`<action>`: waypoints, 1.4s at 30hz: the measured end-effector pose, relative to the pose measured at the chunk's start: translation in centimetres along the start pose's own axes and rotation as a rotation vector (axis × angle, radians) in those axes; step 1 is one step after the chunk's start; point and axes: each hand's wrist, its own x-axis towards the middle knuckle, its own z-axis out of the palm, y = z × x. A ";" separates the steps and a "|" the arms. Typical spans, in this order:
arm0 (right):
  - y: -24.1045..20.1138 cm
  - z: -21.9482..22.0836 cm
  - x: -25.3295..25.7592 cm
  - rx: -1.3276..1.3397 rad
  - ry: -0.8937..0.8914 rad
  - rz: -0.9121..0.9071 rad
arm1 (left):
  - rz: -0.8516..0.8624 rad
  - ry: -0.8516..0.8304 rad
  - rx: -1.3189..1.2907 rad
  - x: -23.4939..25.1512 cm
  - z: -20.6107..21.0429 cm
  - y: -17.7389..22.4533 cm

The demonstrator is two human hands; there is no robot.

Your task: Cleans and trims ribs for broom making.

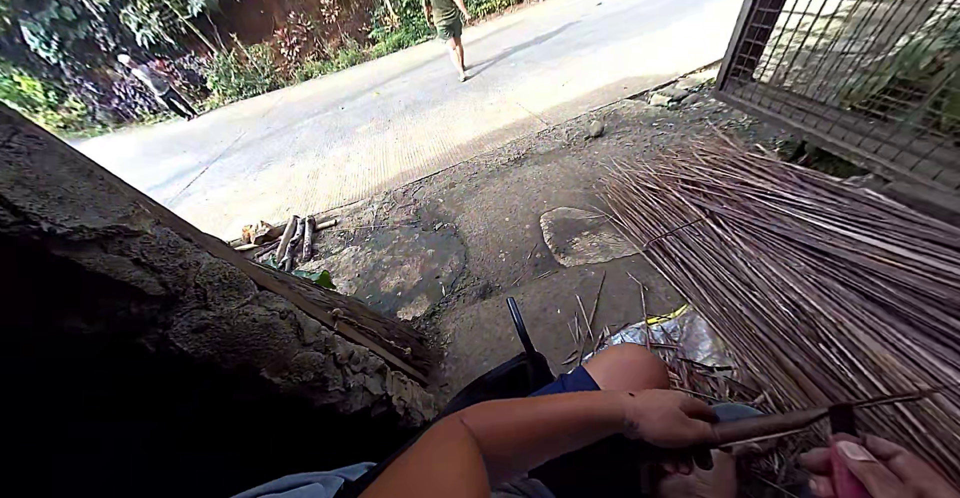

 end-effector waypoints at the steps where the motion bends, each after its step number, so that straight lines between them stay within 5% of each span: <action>1: -0.4 0.0 -0.1 0.013 0.022 -0.034 | 0.013 0.008 0.124 0.0 0.0 1.2; 4: -1.2 -0.8 -0.4 0.096 0.151 -0.162 | 0.109 0.044 0.464 0.3 -0.6 5.8; 7: -1.8 -2.6 -1.0 0.163 0.267 -0.280 | 0.235 0.284 0.827 1.4 -1.6 8.5; 12: -2.5 -4.2 -1.6 0.240 0.410 -0.356 | -0.078 0.238 1.144 2.4 -1.1 10.2; 15: -2.0 -3.6 -1.7 0.221 0.321 -0.396 | -0.074 0.268 1.081 1.7 0.3 10.9; 22: -1.9 3.0 -3.7 0.377 -0.440 -0.385 | 0.114 0.204 0.946 4.1 3.4 8.4; 31: -3.7 -3.0 -2.2 0.202 0.129 -0.445 | 0.144 0.338 0.554 -0.6 -0.4 6.1; 37: -2.1 -0.2 -1.7 0.156 0.003 -0.175 | 0.200 0.214 0.084 -2.3 -0.4 4.0; 42: -1.1 0.7 -1.6 0.112 -0.150 -0.141 | 0.132 0.020 -0.149 -2.8 0.6 3.6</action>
